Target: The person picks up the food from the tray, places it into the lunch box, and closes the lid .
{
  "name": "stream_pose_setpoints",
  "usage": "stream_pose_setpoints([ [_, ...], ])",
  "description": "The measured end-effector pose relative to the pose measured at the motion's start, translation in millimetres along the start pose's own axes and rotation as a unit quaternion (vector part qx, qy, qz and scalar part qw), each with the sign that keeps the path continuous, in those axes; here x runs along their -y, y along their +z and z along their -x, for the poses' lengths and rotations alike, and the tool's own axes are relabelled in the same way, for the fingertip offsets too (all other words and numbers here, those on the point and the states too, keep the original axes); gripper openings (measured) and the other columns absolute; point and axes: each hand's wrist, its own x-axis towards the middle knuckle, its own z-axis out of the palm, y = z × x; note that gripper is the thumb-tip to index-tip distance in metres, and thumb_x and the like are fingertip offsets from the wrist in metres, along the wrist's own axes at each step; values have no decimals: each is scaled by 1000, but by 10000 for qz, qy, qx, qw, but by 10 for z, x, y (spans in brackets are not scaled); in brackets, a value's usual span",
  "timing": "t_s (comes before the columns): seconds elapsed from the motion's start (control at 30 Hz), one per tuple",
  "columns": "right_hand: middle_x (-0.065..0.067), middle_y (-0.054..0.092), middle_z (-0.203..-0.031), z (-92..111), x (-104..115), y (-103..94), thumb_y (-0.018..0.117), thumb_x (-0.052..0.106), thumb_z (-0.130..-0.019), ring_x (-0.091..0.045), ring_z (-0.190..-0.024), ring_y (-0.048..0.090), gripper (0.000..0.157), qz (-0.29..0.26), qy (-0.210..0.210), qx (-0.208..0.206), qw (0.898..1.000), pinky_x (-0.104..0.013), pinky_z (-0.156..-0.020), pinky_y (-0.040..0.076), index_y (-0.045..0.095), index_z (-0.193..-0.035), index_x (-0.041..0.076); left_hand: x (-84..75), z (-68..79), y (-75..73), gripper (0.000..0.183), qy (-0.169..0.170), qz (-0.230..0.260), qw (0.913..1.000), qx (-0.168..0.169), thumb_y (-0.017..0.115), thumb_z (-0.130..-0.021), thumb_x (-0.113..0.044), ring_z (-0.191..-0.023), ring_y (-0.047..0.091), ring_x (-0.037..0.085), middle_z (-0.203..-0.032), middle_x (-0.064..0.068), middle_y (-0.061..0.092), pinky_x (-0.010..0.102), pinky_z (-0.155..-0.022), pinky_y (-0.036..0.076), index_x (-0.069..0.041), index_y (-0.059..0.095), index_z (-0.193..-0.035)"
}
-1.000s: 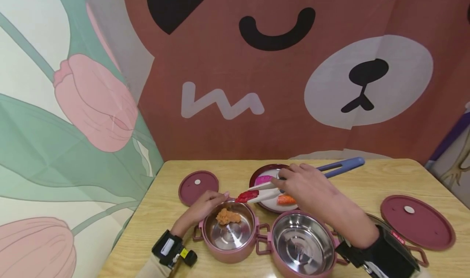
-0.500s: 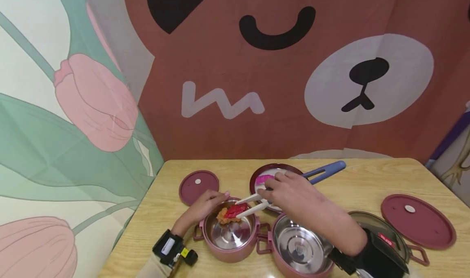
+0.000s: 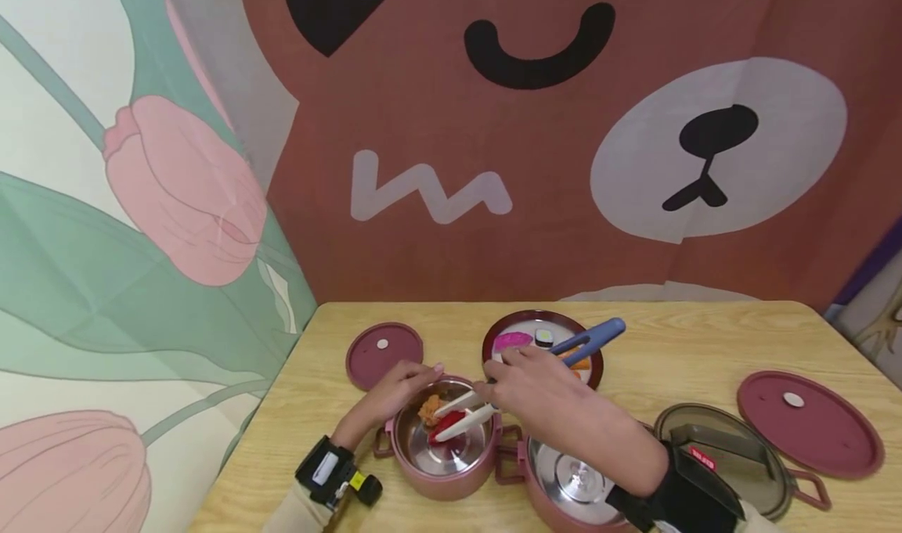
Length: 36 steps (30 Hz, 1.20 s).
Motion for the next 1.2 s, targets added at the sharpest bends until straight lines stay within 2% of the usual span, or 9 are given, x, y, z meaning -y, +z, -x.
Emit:
stream_pose_setpoints([
  [0.37, 4, 70, -101, -5, 53, -43, 90, 19, -70, -17, -84, 55, 56, 99, 165, 347, 9992, -34, -78, 52, 70, -121, 31, -33, -6, -6, 54, -79, 50, 9999, 96, 41, -102, -56, -87, 64, 13, -85, -9, 67, 29, -84, 48, -17, 77, -93],
  [0.53, 4, 70, -100, -13, 68, -36, 89, 19, -71, -17, -82, 55, 53, 145, 153, 342, 9992, -33, -76, 51, 70, -120, 30, -19, -10, 1, 53, -87, 77, 9999, 109, 41, -102, -56, -88, 64, 12, -86, -9, 67, 28, -84, 48, -17, 77, -94],
  [0.7, 3, 69, -100, -31, 80, -19, 87, 21, -74, -17, -85, 57, 49, 248, 142, 255, 9993, -34, -75, 50, 70, -120, 26, -10, -7, 5, 54, -88, 126, 9999, 72, 41, -101, -56, -88, 65, 13, -86, -8, 69, 28, -85, 48, -18, 78, -93],
  [0.83, 2, 69, -103, -17, 63, -36, 86, 22, -75, -19, -92, 61, 50, 202, 230, 383, 9988, -36, -82, 53, 69, -122, 26, 0, -10, 10, 55, -107, 100, 9999, 47, 41, -101, -57, -86, 64, 13, -84, -9, 68, 28, -84, 48, -18, 78, -92],
  [1.0, 0, 68, -113, 71, -52, -112, 84, 27, -79, -23, -102, 64, 49, -47, 565, 425, 9975, -42, -90, 55, 68, -125, 28, 1, -8, 9, 55, -135, 75, 9998, 80, 40, -101, -58, -76, 58, 13, -74, -4, 58, 25, -73, 45, -18, 77, -90],
  [1.1, -2, 68, -116, 142, -178, -161, 83, 30, -79, -24, -104, 65, 50, -69, 710, 217, 9972, -44, -90, 55, 67, -126, 26, -5, -4, 5, 54, -138, 77, 9998, 73, 40, -101, -58, -78, 59, 11, -76, -3, 61, 25, -75, 45, -21, 78, -93],
  [1.2, -4, 67, -117, 220, -318, -194, 86, 25, -76, -25, -104, 65, 56, -117, 889, 61, 9960, -45, -89, 55, 67, -128, 23, -4, -2, 4, 53, -120, 48, 9999, 28, 40, -101, -58, -84, 61, 11, -83, -2, 67, 28, -80, 46, -21, 78, -96],
])
